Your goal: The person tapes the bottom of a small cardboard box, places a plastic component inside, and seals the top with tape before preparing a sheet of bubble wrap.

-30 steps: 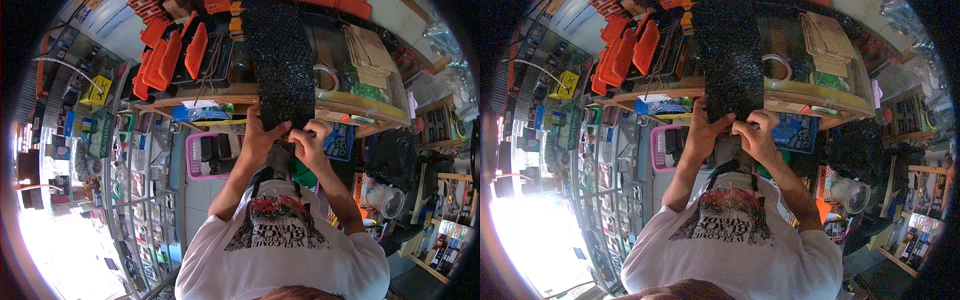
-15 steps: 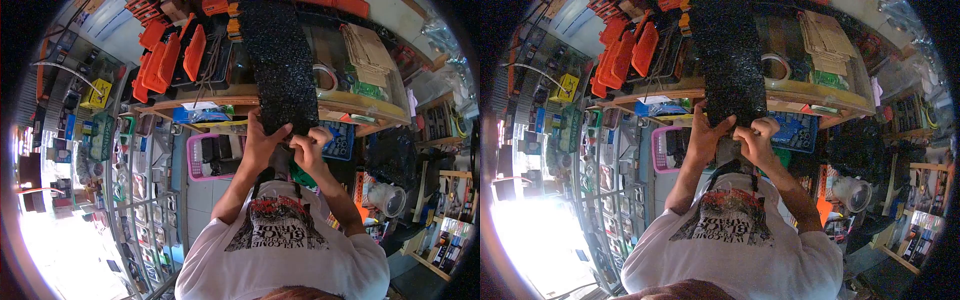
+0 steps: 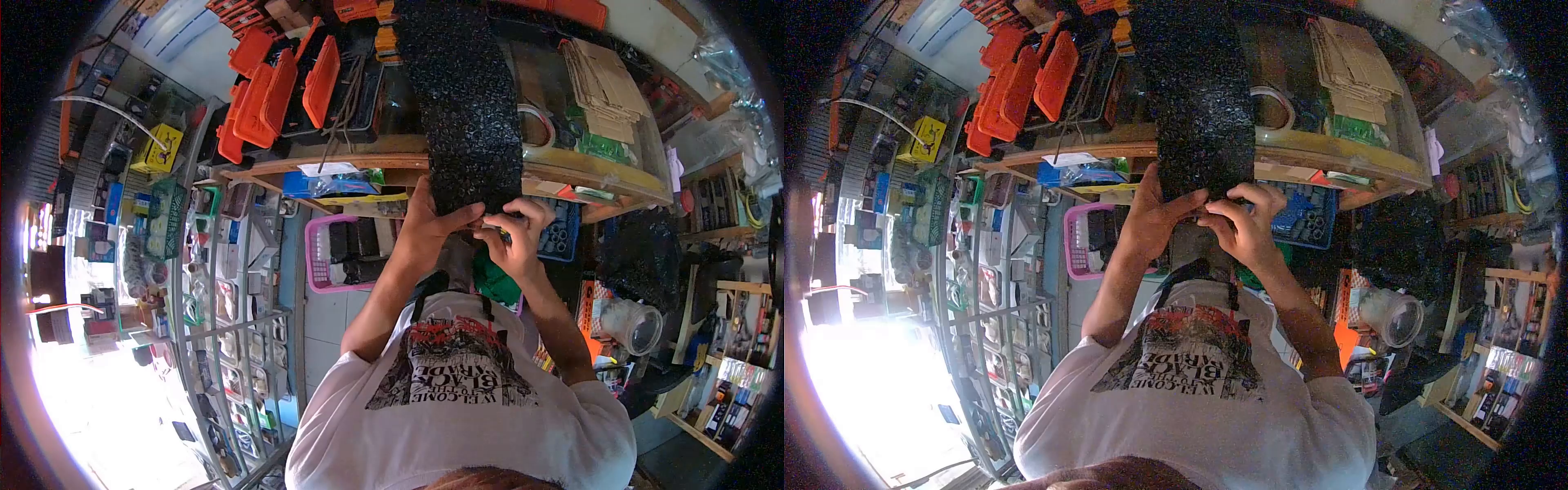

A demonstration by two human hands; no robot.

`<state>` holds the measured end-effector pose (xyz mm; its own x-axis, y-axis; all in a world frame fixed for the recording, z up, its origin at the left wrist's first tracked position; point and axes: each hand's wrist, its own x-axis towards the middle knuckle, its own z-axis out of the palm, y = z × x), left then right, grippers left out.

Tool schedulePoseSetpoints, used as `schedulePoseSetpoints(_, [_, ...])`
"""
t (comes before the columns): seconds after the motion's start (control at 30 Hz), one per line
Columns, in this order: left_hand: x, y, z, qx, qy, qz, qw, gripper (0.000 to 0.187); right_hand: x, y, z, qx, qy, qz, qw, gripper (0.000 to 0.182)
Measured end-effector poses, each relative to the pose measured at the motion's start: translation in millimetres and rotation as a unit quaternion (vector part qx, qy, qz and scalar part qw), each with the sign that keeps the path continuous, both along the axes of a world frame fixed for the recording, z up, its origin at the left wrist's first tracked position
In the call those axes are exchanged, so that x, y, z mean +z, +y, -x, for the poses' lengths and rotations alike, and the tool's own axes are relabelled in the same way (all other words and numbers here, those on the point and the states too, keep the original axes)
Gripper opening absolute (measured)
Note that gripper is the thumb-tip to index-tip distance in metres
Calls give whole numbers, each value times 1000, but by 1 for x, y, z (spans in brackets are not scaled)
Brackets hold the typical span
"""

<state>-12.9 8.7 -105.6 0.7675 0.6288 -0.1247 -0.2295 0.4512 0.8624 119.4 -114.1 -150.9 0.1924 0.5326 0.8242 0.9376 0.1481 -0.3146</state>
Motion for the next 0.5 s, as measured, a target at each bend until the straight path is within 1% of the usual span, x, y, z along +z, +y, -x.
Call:
schedulePoseSetpoints(0.07, [-1, -1, -2, 8, -13, -5, 1000, 52, 4, 0, 1, -5, -7, -7, 1000, 30])
schedulePoseSetpoints(0.17, [7, -3, -5, 21, -19, 0, 1000, 53, -2, 1, -1, -6, 26, -32, 999, 36])
schedulePoseSetpoints(0.37, [10, -9, -8, 48, -14, -1, 999, 52, 4, 0, -2, -5, 20, -71, 997, 40])
schedulePoseSetpoints(0.47, [3, -6, -9, 72, -5, -23, 997, 53, 11, -2, -6, -6, 29, -97, 995, 48])
schedulePoseSetpoints(0.5, [5, -5, -8, 64, -2, -22, 998, 54, 13, -1, -7, -1, 21, -91, 996, 50])
